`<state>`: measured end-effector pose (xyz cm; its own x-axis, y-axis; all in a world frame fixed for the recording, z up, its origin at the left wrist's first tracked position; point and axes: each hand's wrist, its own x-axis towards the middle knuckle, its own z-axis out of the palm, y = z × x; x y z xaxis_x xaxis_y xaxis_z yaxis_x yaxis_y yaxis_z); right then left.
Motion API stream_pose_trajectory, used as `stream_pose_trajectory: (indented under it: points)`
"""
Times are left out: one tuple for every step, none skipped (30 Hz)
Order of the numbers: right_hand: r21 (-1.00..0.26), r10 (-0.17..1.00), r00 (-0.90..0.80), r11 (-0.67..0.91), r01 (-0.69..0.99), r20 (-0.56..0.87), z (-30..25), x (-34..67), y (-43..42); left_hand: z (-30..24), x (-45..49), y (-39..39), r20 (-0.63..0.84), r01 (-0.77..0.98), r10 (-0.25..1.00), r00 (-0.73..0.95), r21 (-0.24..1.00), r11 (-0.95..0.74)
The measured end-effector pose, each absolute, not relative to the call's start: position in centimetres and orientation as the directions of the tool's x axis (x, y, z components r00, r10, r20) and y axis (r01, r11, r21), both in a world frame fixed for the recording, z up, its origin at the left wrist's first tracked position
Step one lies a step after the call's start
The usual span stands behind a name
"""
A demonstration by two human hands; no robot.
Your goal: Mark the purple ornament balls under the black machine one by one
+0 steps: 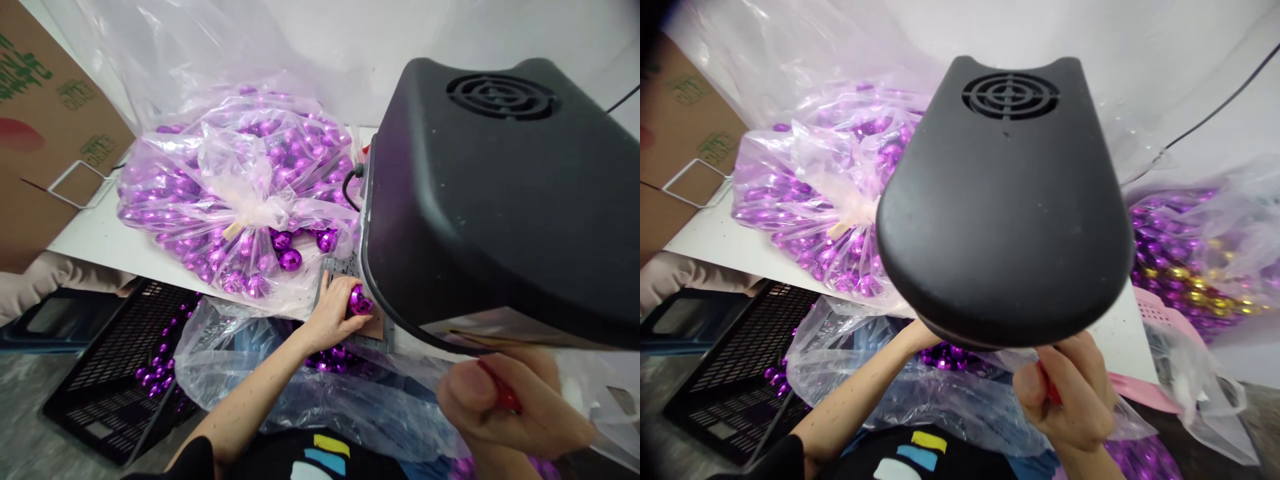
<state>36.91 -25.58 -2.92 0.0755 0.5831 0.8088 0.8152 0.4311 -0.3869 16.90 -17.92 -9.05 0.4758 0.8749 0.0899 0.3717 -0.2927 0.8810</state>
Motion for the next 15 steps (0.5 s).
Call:
stream_pose_trajectory:
  points:
    - [-0.36,0.538,0.086,0.429,0.829,0.839,-2.7,36.6,-25.3,-9.2,16.9,-17.9,0.092,0.365,0.876,0.473,0.884,-0.29]
    - [-0.327,0.494,0.087,0.425,0.844,0.865,-2.5,36.4,-25.1,-9.3,16.9,-18.0,0.092,0.36,0.877,0.472,0.887,-0.288]
    - [-0.298,0.463,0.081,0.418,0.858,0.882,-2.4,36.3,-24.9,-9.4,16.9,-18.0,0.092,0.356,0.877,0.472,0.89,-0.285]
    - [-0.274,0.443,0.071,0.413,0.868,0.894,-2.4,36.3,-24.7,-9.5,16.9,-18.0,0.09,0.353,0.876,0.473,0.892,-0.283]
    - [-0.257,0.424,0.064,0.416,0.873,0.903,-2.5,36.3,-24.5,-9.6,16.9,-18.0,0.087,0.352,0.875,0.476,0.893,-0.281]
    - [-0.25,0.405,0.065,0.423,0.871,0.912,-2.8,36.4,-24.4,-9.7,17.0,-18.0,0.085,0.351,0.874,0.479,0.894,-0.279]
    - [-0.243,0.384,0.068,0.429,0.87,0.921,-3.2,36.6,-24.2,-9.9,17.0,-18.0,0.086,0.347,0.871,0.483,0.895,-0.281]
    - [-0.242,0.366,0.075,0.435,0.867,0.927,-3.8,36.7,-24.1,-10.0,17.0,-17.9,0.091,0.342,0.868,0.488,0.895,-0.286]
    - [-0.244,0.356,0.081,0.442,0.863,0.931,-4.5,36.7,-23.9,-10.2,17.0,-17.9,0.101,0.337,0.864,0.493,0.894,-0.296]
    - [-0.251,0.363,0.081,0.45,0.857,0.928,-5.3,36.7,-23.8,-10.3,17.0,-17.9,0.114,0.332,0.861,0.496,0.891,-0.309]
    - [-0.264,0.391,0.075,0.457,0.85,0.917,-6.0,36.7,-23.7,-10.5,17.0,-18.0,0.13,0.331,0.86,0.493,0.886,-0.324]
    - [-0.281,0.429,0.065,0.461,0.842,0.901,-6.7,36.7,-23.6,-10.6,16.9,-18.0,0.142,0.334,0.859,0.491,0.881,-0.336]
    - [-0.301,0.467,0.058,0.464,0.833,0.882,-7.1,36.7,-23.7,-10.6,16.9,-18.0,0.15,0.339,0.86,0.489,0.876,-0.345]
    - [-0.326,0.506,0.057,0.462,0.825,0.861,-7.2,36.8,-23.8,-10.7,16.9,-18.0,0.155,0.344,0.861,0.484,0.872,-0.349]
    - [-0.357,0.545,0.06,0.457,0.815,0.837,-7.0,37.0,-24.0,-10.7,17.0,-18.0,0.159,0.347,0.864,0.477,0.87,-0.352]
